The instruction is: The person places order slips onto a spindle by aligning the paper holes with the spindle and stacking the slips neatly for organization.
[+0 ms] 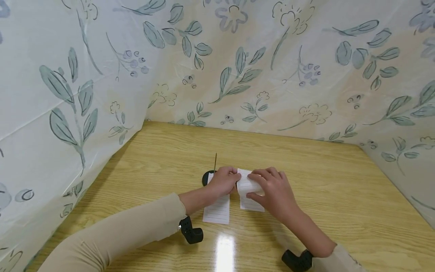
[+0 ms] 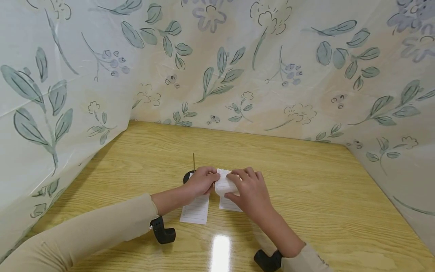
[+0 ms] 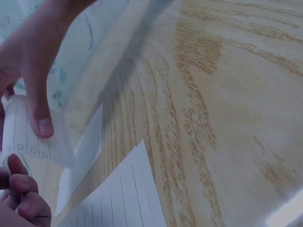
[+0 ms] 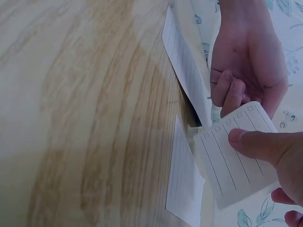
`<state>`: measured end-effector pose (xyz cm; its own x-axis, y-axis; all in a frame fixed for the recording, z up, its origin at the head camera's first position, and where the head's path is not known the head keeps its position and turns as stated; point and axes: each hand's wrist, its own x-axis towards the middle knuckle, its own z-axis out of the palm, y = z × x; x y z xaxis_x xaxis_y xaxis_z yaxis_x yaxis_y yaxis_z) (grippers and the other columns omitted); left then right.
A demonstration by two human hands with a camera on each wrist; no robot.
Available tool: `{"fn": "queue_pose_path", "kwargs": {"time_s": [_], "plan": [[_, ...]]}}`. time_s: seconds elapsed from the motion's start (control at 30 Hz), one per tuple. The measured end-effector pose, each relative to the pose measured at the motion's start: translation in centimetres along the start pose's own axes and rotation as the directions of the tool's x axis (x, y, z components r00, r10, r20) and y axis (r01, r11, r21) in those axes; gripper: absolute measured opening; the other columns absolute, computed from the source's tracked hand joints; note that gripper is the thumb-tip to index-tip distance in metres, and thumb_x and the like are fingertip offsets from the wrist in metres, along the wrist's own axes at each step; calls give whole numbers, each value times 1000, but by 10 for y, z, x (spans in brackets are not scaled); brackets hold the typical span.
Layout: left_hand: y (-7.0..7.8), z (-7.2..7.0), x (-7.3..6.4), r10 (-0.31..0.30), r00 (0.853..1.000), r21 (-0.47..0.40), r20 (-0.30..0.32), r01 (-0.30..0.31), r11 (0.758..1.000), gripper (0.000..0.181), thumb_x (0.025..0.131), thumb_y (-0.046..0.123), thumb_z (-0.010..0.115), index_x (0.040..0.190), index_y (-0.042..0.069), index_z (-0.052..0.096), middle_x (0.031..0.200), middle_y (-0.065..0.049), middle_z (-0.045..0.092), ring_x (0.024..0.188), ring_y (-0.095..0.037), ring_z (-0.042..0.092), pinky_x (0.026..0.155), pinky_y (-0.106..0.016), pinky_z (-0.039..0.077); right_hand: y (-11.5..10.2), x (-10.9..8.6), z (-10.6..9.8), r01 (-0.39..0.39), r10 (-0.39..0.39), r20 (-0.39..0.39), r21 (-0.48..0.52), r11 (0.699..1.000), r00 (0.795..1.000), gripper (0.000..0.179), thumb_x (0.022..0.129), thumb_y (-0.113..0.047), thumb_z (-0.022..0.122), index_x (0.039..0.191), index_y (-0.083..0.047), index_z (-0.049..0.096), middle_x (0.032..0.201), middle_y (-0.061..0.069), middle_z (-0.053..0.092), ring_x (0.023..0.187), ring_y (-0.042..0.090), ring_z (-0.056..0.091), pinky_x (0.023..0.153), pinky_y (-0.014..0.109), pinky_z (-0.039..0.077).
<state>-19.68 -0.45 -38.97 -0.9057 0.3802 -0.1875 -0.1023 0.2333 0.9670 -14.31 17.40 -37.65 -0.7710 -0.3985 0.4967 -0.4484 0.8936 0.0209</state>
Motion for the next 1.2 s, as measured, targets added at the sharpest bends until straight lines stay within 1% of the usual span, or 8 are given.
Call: {"fn": "queue_pose_path", "kwargs": {"time_s": [0.2,0.33,0.47,0.63,0.77,0.97,1.07,1.2], "plan": [[0,-3,0,24,999,-1,-35,-24,1000,20,100,21,51,111,7,59,66,1,52,58,-14,46,53,-24,37,-1,-1,-2,18,-18,-5,25,1000,1000,68,59,-49,88,115,-17,67,120,4,64,106,26,56,81,44,45],[0,-6,-5,63,997,22,-54,-62,998,16,100,19,52,107,7,58,72,0,58,58,-13,47,52,-24,36,-2,0,-3,22,-22,-1,37,999,1000,71,58,-50,88,116,-16,66,122,4,61,106,27,56,81,45,45],[0,-8,-11,96,993,54,-64,-93,994,13,100,18,51,105,8,57,75,-1,63,57,-12,48,52,-24,37,-3,2,-5,2,0,-24,102,995,1000,71,59,-48,88,117,-13,65,123,6,61,106,27,56,81,46,46],[-2,-14,-19,140,988,94,-70,-133,987,11,100,18,51,103,10,57,74,0,64,57,-12,47,53,-24,36,-6,9,-4,-41,55,-66,198,979,996,59,69,-39,85,117,-10,65,120,9,63,106,29,58,84,50,49],[-4,-19,-24,194,978,135,-73,-183,974,11,100,17,50,102,9,57,72,0,62,58,-12,46,54,-23,37,-10,16,-2,-112,123,-24,268,957,992,50,79,-35,79,120,-11,63,122,8,63,109,29,58,88,50,49],[-7,-28,-31,283,958,136,-52,-274,952,10,100,11,49,101,4,56,77,-4,61,62,-12,46,57,-22,39,-14,27,1,-235,204,117,438,867,972,46,86,-30,73,125,-9,60,121,6,64,102,24,59,81,43,50],[-9,-32,-34,337,941,123,-35,-330,936,9,100,10,48,100,4,55,74,-3,57,61,-11,44,56,-20,37,-14,33,3,-300,230,197,520,799,953,43,88,-30,71,125,-11,60,117,6,67,103,22,61,79,39,50],[-11,-37,-36,389,921,107,-21,-385,917,8,101,10,48,100,4,54,71,-1,51,57,-10,41,55,-19,35,-15,40,4,-382,243,300,623,682,922,40,89,-30,70,124,-13,61,119,9,67,106,22,62,79,33,48]]}}
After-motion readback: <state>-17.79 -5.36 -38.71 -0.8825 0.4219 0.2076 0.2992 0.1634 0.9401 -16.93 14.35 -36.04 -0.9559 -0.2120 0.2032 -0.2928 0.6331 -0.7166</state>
